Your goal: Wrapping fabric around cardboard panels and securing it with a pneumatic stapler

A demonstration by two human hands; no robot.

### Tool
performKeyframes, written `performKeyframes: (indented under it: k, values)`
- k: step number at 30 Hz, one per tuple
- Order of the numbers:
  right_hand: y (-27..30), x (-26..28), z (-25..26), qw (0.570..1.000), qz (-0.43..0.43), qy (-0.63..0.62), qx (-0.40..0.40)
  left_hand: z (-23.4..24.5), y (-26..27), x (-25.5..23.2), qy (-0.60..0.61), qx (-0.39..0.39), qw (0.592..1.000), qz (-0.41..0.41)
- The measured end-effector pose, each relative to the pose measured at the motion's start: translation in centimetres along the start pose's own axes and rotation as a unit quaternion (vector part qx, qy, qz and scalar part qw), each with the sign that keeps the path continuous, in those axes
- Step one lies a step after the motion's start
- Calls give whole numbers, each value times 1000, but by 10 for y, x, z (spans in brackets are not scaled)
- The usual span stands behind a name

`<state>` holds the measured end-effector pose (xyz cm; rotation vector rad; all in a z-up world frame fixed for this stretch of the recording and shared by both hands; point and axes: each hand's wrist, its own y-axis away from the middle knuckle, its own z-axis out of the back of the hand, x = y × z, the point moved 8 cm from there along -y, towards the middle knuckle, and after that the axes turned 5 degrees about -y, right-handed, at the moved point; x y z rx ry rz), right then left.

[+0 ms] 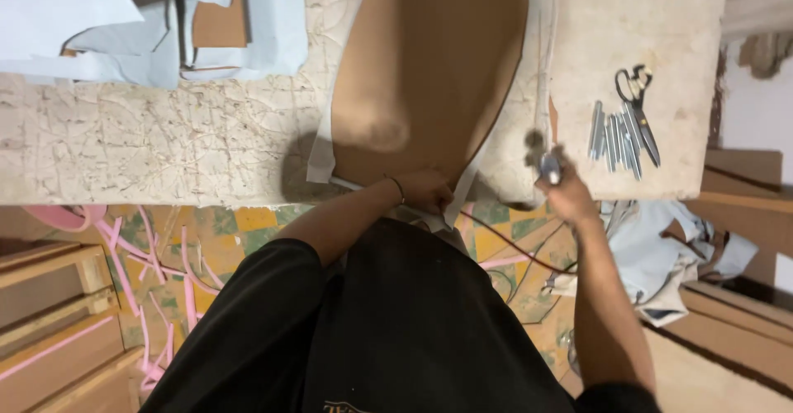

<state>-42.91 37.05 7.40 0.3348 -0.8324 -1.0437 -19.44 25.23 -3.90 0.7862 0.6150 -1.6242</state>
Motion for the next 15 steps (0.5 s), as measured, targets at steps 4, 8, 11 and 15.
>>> performKeyframes:
  k: [4, 8, 11, 15]
  values:
    - [100, 66, -45, 983, -24, 48, 176, 12, 1, -20, 2, -5, 1000, -20]
    - [92, 25, -109, 964, 40, 125, 232, -8, -3, 1, -55, -36, 998, -22]
    - [107, 44, -106, 966, 23, 106, 237, 8, 4, -14, -52, -50, 997, -24]
    - [114, 47, -107, 968, 43, 50, 242, -6, 1, -8, -104, -57, 993, -24]
